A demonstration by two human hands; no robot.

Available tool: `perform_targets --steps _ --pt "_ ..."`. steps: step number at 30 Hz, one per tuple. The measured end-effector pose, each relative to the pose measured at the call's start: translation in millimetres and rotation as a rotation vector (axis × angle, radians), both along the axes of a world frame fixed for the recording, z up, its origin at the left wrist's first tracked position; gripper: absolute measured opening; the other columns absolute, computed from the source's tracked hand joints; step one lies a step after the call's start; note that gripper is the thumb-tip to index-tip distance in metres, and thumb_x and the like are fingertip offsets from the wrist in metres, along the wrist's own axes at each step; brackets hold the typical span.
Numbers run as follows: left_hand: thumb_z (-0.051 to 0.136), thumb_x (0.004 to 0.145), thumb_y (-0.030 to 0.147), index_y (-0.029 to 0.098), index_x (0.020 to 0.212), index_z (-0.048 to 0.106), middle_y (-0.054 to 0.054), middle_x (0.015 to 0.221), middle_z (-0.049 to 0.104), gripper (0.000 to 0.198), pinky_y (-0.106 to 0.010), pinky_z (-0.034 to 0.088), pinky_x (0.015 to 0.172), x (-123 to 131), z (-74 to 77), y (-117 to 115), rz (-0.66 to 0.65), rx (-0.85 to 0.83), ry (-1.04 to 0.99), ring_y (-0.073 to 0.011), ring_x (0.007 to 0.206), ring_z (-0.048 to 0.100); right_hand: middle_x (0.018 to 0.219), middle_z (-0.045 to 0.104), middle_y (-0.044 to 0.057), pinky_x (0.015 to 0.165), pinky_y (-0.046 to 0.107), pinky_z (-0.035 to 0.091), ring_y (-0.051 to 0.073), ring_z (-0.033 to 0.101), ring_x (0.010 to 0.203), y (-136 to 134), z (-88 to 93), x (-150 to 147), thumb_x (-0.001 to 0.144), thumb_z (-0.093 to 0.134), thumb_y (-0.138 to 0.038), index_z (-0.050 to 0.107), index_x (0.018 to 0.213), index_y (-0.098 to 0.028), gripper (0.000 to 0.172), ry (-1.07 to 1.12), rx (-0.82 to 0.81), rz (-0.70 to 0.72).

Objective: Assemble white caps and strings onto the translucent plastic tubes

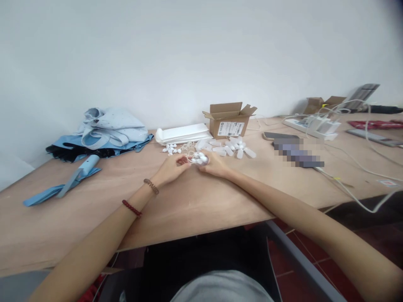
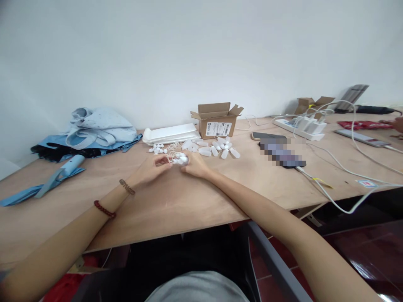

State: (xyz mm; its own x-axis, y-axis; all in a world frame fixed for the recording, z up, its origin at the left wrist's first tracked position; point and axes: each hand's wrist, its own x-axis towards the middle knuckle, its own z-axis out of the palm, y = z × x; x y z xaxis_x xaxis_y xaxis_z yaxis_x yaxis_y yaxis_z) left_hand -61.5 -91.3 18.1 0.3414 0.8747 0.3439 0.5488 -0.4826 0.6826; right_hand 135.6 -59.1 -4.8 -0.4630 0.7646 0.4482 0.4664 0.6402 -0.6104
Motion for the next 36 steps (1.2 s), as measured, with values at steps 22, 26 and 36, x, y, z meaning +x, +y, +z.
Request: perform_targets --steps 22,26,36 --pt "0.031 0.089 0.048 0.017 0.060 0.054 0.001 0.050 0.048 0.048 -0.025 0.030 0.050 1.3 -2.5 -11.0 0.016 -0.172 0.216 -0.0123 0.048 0.042 0.086 0.064 0.000 0.075 0.027 0.043 0.017 0.057 0.080 4.8 5.9 1.6 0.057 0.074 -0.027 0.062 0.091 -0.014 0.038 0.113 -0.208 0.264" --pt "0.042 0.086 0.044 0.017 0.072 0.057 -0.002 0.064 0.058 0.034 -0.025 0.035 0.057 2.7 2.3 -10.8 0.008 -0.023 0.216 -0.0144 0.059 0.048 0.085 0.064 0.000 0.074 0.027 0.042 0.016 0.056 0.078 5.2 3.2 0.2 0.058 0.074 -0.027 0.062 0.091 -0.014 0.038 0.146 -0.204 0.250" --pt "0.036 0.089 0.046 0.017 0.066 0.055 0.000 0.052 0.054 0.042 -0.025 0.034 0.055 -1.5 -0.8 -8.3 0.052 -0.080 0.237 -0.0132 0.050 0.047 0.083 0.064 0.000 0.073 0.027 0.042 0.015 0.056 0.075 2.8 3.3 -0.6 0.058 0.075 -0.028 0.061 0.091 -0.013 0.038 0.120 -0.204 0.206"
